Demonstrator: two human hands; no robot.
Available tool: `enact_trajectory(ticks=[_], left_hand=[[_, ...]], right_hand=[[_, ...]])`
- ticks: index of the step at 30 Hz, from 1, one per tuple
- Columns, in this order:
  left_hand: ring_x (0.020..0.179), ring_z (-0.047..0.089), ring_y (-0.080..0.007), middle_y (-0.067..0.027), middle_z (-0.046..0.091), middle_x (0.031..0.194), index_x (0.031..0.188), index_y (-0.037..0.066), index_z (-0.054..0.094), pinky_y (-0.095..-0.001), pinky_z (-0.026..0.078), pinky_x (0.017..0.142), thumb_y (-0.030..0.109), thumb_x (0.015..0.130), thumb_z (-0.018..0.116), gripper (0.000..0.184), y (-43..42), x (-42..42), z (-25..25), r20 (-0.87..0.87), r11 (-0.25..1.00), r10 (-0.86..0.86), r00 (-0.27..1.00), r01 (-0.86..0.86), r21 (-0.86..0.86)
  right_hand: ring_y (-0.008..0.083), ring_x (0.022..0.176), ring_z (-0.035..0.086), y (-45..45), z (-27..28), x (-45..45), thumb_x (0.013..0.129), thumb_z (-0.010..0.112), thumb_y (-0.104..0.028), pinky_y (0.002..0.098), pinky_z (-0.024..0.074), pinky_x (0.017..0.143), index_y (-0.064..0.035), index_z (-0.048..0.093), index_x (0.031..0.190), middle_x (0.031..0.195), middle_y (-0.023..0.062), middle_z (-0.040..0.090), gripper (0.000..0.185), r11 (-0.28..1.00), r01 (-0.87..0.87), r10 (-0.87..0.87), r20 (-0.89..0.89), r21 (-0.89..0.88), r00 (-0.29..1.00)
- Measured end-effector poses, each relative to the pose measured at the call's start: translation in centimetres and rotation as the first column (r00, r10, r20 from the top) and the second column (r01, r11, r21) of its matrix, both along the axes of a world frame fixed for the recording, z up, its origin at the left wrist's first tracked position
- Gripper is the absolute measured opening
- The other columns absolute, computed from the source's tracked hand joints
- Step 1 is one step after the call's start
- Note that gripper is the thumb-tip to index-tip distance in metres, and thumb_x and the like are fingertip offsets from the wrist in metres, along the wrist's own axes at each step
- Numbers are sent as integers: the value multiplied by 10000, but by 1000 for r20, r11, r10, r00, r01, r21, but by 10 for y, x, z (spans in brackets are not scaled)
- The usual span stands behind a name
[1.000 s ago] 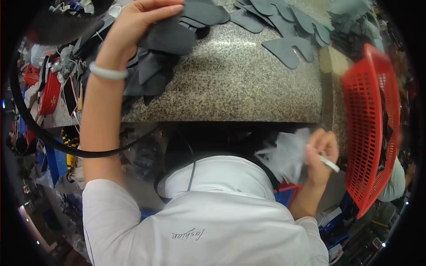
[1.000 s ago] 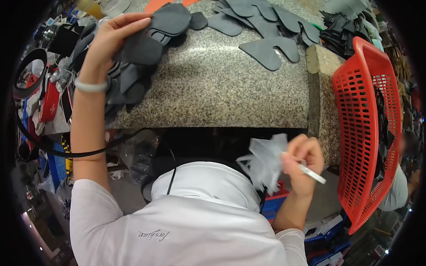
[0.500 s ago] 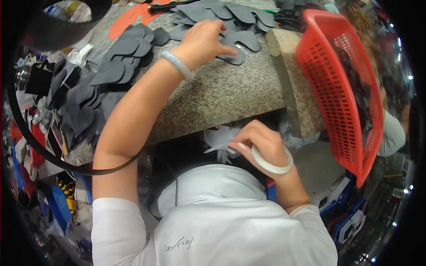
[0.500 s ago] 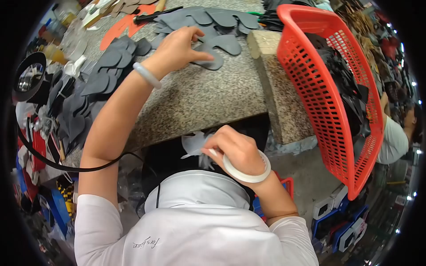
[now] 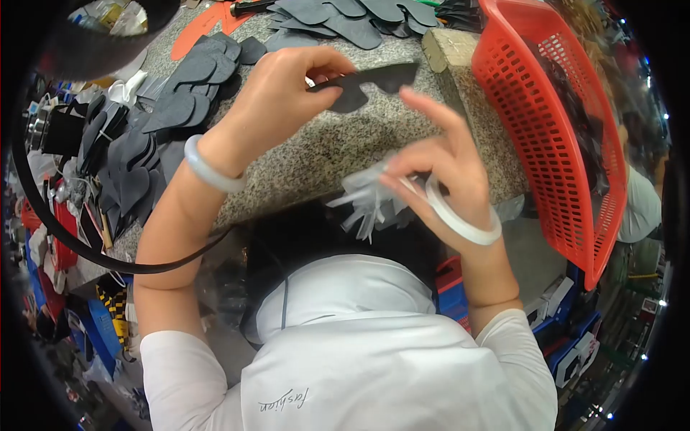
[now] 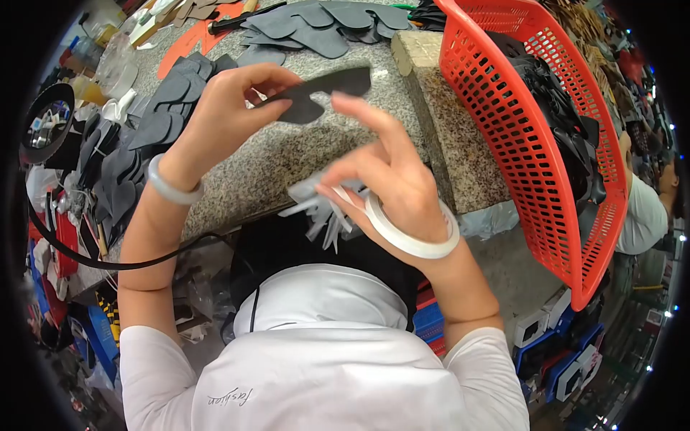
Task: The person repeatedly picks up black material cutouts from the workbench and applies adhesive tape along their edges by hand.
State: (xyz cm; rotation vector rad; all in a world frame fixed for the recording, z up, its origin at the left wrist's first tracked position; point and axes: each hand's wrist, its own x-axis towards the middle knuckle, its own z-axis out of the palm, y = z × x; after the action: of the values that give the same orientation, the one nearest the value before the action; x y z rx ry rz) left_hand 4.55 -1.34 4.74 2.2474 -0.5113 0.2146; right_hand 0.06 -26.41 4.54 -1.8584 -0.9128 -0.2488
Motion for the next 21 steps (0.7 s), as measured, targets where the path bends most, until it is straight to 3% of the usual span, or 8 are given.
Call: enact_trajectory(ticks=[4,6,7,10,11,15,17,21], left_hand=[[875,711,-119,-72,749,910,1145,10,713,-265,569,734,20,852,733,294,-4,-38,21,1,985,13,1000,-12,-172],[871,701,-86,-70,747,924,1129,-11,711,-226,560,695,52,908,732,231,2,-51,27,-237,863,-21,971,-102,-495],[890,688,-72,-67,742,951,1151,-20,708,-218,552,722,96,955,715,228,7,-56,29,-254,865,2,967,-129,-484],[780,624,-25,-25,735,948,1247,-14,692,-194,511,756,86,948,722,317,19,-67,28,-327,791,-52,944,-161,-591],[776,597,-17,-6,726,935,1251,3,704,-177,483,765,118,953,721,320,18,-69,21,-298,816,3,955,-175,-550],[809,602,-23,1,725,955,1227,14,724,-181,483,762,99,930,740,309,12,-80,12,-273,829,115,955,-244,-504],[857,636,-43,-20,740,1017,1194,3,735,-199,513,769,50,906,748,293,8,-83,11,-266,788,171,949,-294,-541],[881,657,-66,-34,730,984,1171,8,747,-212,551,764,19,900,746,271,-2,-88,5,-261,714,161,952,-295,-635]], right_hand=[[200,812,726,16,10,17,792,801,-6,327,574,738,-33,699,869,1366,245,558,130,994,-65,72,80,-87,994],[188,1091,682,21,-1,22,808,787,39,305,578,869,4,697,913,1392,203,548,143,978,-198,186,-155,-65,970],[173,1109,658,25,0,14,836,771,38,304,571,900,17,689,928,1354,179,563,125,986,-166,167,-299,29,939],[165,1059,658,25,-2,10,842,770,35,296,567,907,18,684,953,1340,165,562,142,995,-72,82,-153,70,985],[149,1013,652,24,-3,11,840,765,52,276,562,876,15,684,975,1269,138,599,162,997,-58,64,-115,53,991],[120,959,642,22,7,7,849,748,77,245,542,821,13,693,989,1072,71,663,163,989,-146,141,-128,-26,982],[117,948,643,28,6,5,849,750,76,240,541,819,12,696,997,1061,67,662,169,986,-164,161,-152,-9,975],[109,925,647,44,4,7,849,757,71,221,539,814,12,705,1016,1027,57,658,184,982,-180,185,-134,51,974]])
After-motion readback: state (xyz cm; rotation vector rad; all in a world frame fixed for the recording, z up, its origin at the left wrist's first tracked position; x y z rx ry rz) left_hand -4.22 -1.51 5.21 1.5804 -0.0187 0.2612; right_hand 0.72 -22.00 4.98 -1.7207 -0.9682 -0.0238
